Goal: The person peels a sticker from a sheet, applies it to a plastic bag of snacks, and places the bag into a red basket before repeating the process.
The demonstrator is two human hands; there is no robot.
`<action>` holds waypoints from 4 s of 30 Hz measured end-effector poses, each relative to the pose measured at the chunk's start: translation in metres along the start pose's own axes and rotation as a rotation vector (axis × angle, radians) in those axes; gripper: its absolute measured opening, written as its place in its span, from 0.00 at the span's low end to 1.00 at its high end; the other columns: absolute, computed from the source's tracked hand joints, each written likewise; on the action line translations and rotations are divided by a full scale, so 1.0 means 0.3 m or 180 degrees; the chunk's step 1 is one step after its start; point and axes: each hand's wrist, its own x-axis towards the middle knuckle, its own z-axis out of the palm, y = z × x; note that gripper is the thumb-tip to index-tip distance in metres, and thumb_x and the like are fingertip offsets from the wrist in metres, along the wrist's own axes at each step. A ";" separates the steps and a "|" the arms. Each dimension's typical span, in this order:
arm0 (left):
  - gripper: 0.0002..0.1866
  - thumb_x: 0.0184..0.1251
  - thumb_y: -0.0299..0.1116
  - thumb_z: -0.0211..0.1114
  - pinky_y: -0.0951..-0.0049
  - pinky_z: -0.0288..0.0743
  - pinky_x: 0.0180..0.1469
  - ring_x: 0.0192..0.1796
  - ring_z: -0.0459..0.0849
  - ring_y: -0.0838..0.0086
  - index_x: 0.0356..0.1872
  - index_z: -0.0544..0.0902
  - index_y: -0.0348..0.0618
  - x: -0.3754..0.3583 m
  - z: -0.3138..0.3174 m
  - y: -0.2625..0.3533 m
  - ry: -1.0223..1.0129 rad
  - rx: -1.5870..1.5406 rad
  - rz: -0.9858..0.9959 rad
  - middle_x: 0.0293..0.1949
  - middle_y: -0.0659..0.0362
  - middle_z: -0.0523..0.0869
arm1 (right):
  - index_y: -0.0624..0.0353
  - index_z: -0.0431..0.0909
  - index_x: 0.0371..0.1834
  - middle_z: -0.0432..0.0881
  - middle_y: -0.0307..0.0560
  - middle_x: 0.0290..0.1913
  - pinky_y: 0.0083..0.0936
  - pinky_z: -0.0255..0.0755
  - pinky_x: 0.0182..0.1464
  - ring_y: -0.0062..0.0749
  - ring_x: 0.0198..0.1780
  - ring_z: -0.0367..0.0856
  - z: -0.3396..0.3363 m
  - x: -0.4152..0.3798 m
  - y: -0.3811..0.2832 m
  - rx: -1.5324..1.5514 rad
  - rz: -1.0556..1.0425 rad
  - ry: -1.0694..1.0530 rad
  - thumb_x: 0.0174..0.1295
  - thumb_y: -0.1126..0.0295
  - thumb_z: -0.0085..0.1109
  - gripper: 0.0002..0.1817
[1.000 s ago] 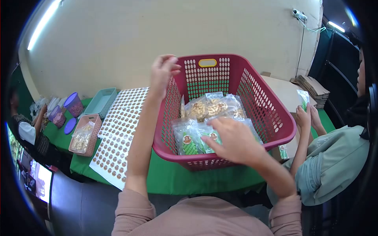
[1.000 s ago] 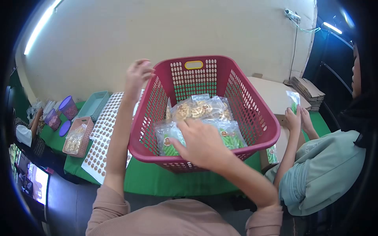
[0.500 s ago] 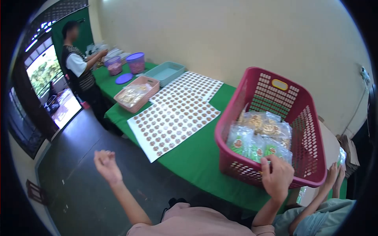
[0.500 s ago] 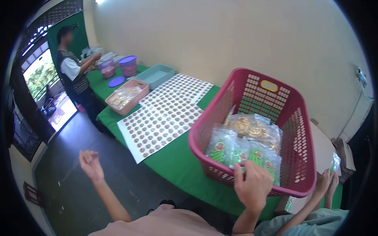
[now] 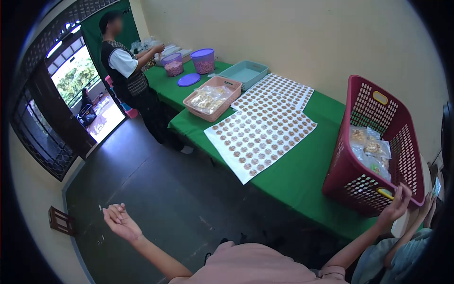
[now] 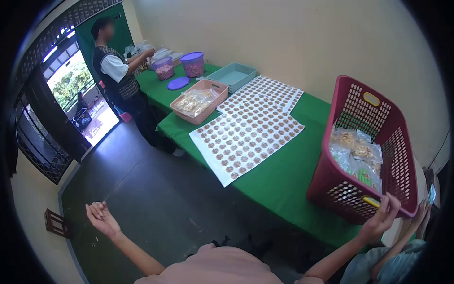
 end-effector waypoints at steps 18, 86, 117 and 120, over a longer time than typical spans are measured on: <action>0.20 0.68 0.35 0.41 0.74 0.62 0.40 0.26 0.63 0.78 0.13 0.58 0.48 0.193 -0.478 0.151 0.0442 0.0456 -0.0422 0.16 0.64 0.60 | 0.52 0.63 0.58 0.60 0.49 0.61 0.44 0.43 0.64 0.43 0.64 0.54 0.981 -1.103 -0.212 -0.0856 -0.1012 -0.3652 0.45 0.60 0.62 0.33; 0.35 0.54 0.45 0.56 0.63 0.54 0.62 0.59 0.65 0.51 0.53 0.63 0.21 0.313 0.362 -1.506 -0.9590 0.1428 0.1491 0.55 0.34 0.65 | 0.47 0.58 0.62 0.55 0.47 0.64 0.49 0.50 0.57 0.38 0.63 0.55 1.572 -1.091 -0.415 -0.2569 0.0971 -0.3806 0.51 0.67 0.48 0.30; 0.23 0.61 0.48 0.47 0.59 0.69 0.48 0.44 0.77 0.51 0.47 0.74 0.39 0.389 0.449 -1.521 -0.8909 0.2119 -0.1233 0.43 0.45 0.78 | 0.58 0.71 0.37 0.67 0.33 0.25 0.15 0.62 0.24 0.14 0.23 0.65 1.617 -0.905 -0.109 0.1528 0.4631 0.0250 0.57 0.67 0.54 0.08; 0.18 0.60 0.44 0.52 0.64 0.71 0.45 0.41 0.80 0.58 0.42 0.78 0.40 0.475 0.446 -1.531 -0.7638 0.1298 -0.2137 0.36 0.48 0.81 | 0.57 0.68 0.42 0.65 0.32 0.25 0.12 0.62 0.25 0.13 0.23 0.63 1.568 -0.920 -0.102 0.2006 0.4814 0.0525 0.59 0.69 0.51 0.09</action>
